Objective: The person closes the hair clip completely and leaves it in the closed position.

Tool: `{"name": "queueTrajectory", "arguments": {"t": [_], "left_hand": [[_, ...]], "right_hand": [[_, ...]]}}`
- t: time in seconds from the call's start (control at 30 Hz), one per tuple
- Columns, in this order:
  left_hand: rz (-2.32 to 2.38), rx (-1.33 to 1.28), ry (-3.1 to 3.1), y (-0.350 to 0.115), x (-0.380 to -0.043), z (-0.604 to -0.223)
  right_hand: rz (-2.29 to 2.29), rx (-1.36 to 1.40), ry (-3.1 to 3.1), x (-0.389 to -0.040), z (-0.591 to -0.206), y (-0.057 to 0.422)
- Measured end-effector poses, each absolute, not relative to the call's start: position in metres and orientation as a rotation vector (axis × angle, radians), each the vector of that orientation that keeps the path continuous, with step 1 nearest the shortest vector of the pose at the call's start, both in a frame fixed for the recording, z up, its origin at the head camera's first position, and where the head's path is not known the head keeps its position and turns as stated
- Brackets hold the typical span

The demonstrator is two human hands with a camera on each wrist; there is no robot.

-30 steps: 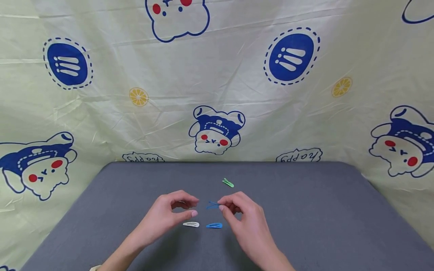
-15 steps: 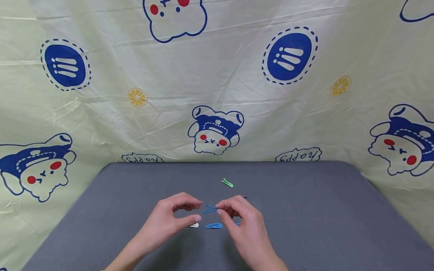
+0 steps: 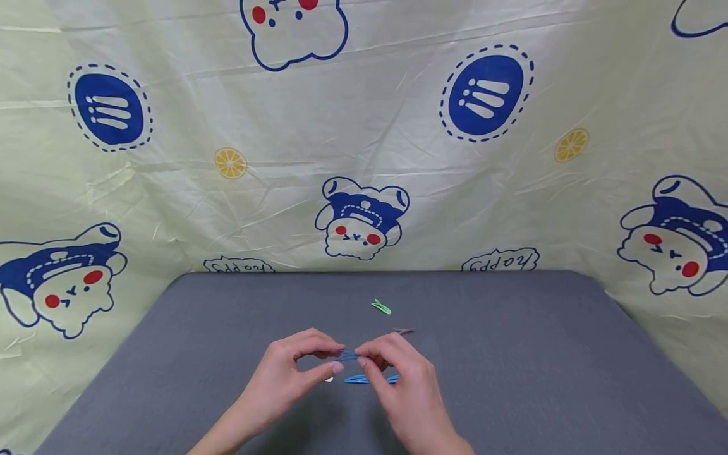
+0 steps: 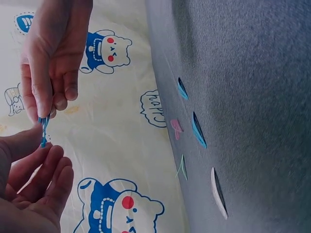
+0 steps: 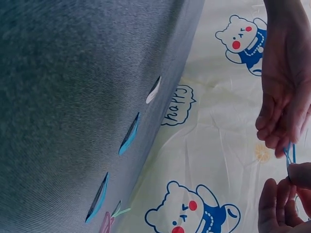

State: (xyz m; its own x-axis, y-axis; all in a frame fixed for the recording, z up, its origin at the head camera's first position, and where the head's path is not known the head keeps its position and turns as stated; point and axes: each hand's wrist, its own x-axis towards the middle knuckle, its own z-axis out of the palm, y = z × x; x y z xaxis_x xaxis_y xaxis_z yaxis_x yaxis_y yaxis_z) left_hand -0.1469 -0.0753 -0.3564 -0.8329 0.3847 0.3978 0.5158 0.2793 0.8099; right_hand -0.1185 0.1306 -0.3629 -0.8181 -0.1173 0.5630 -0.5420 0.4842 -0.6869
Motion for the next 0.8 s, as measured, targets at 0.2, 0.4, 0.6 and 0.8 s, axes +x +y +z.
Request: {"name": "queueTrajectory", "arguments": {"t": [0.2, 0.4, 0.6, 0.8], "left_hand": [[-1.672, -0.784, -2.373, -0.074, -0.144, -0.356], [-1.735, -0.746, -2.34, -0.072, -0.143, -0.358], [-1.817, -0.8, -2.288, -0.073, -0.146, -0.36], [-1.945, -0.918, -2.248, -0.077, -0.151, -0.36]], "right_hand": [[1.316, 0.525, -2.277, -0.119, -0.365, 0.129], [1.556, 0.42, -2.211, -0.119, -0.369, 0.126], [1.864, 0.464, -2.111, -0.121, -0.373, 0.129], [1.95, 0.533, -2.169, -0.125, -0.372, 0.136]]}}
